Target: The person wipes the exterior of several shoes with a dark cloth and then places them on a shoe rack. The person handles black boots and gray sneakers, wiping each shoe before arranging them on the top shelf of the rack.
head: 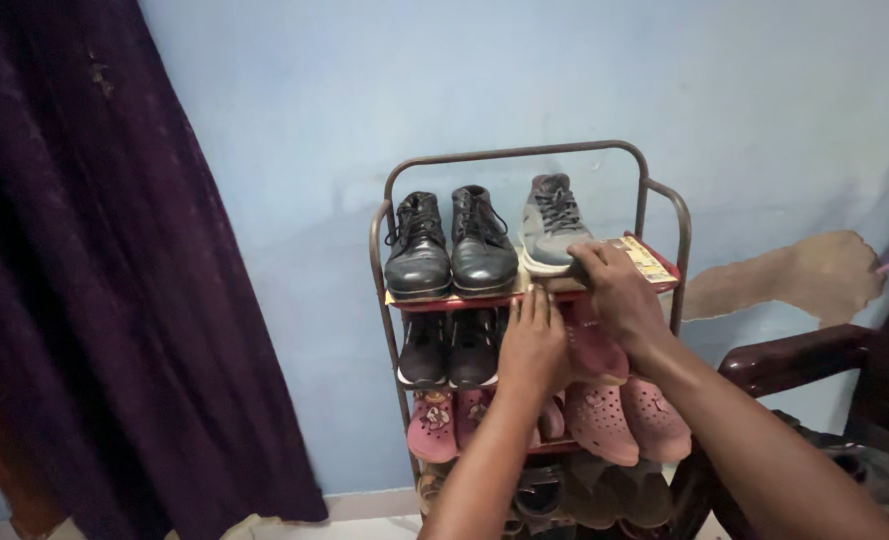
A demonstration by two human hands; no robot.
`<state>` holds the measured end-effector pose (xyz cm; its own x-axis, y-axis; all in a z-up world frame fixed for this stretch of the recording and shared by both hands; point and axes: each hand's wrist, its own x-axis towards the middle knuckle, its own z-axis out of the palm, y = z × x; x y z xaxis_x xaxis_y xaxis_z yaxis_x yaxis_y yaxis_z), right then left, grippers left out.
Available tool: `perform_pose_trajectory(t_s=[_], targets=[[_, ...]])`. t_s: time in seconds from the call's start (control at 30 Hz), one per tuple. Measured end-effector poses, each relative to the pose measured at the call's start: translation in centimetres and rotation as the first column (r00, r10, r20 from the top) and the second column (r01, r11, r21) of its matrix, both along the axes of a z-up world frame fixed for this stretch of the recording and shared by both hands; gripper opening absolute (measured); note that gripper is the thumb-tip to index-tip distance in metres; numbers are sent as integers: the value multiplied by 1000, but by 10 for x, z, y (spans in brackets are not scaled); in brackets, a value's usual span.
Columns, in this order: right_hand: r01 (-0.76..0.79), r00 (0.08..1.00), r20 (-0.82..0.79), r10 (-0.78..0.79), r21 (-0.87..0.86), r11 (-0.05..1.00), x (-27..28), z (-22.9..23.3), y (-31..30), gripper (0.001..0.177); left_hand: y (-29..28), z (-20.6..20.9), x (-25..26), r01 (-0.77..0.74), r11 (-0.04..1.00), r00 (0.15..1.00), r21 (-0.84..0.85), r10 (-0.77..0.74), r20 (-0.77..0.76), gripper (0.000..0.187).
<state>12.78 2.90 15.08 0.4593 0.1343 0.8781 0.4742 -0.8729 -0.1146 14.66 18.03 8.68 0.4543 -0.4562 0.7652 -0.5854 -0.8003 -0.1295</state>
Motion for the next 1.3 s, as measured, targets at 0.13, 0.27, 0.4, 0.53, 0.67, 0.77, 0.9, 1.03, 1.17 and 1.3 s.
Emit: perform_pose_trajectory(t_s=[0.13,0.27,0.4,0.53,0.67,0.77,0.9,1.03,1.17,1.3], targets=[[-54,996,62,57,-57,997,11,-11,-5,52,0,2,-5,11,1000,999,-26,-12,-39,100],[-61,996,69,60,11,998,14,-19,0,61,-5,-5,6,-8,1000,1000,-27,8,-12,90],[-79,997,25,78,46,996,13,-24,6,73,-9,-16,25,-21,999,999,34,20,50,56],[-73,995,71,71,26,997,17,-31,1,76,-15,-26,42,-86,995,991,56,80,105,42],[-22,999,34,20,59,998,4,-50,-4,72,-11,-23,38,-101,991,991,84,93,97,44],[46,996,69,-48,29,999,-17,-72,-12,71,-12,-19,35,-108,990,989,91,98,114,44],[94,996,5,-94,29,995,-52,-104,-28,68,-11,-18,29,-131,984,988,119,120,99,45],[124,992,3,-124,41,991,-80,-125,-67,68,-11,-22,27,-68,998,992,-2,68,111,42],[254,965,-89,-247,74,964,-105,-135,-114,67,-19,-25,19,-65,988,991,-138,80,107,36],[378,924,-99,-368,103,920,-129,-145,-167,63,-50,-32,-9,-115,955,984,-273,147,97,42]])
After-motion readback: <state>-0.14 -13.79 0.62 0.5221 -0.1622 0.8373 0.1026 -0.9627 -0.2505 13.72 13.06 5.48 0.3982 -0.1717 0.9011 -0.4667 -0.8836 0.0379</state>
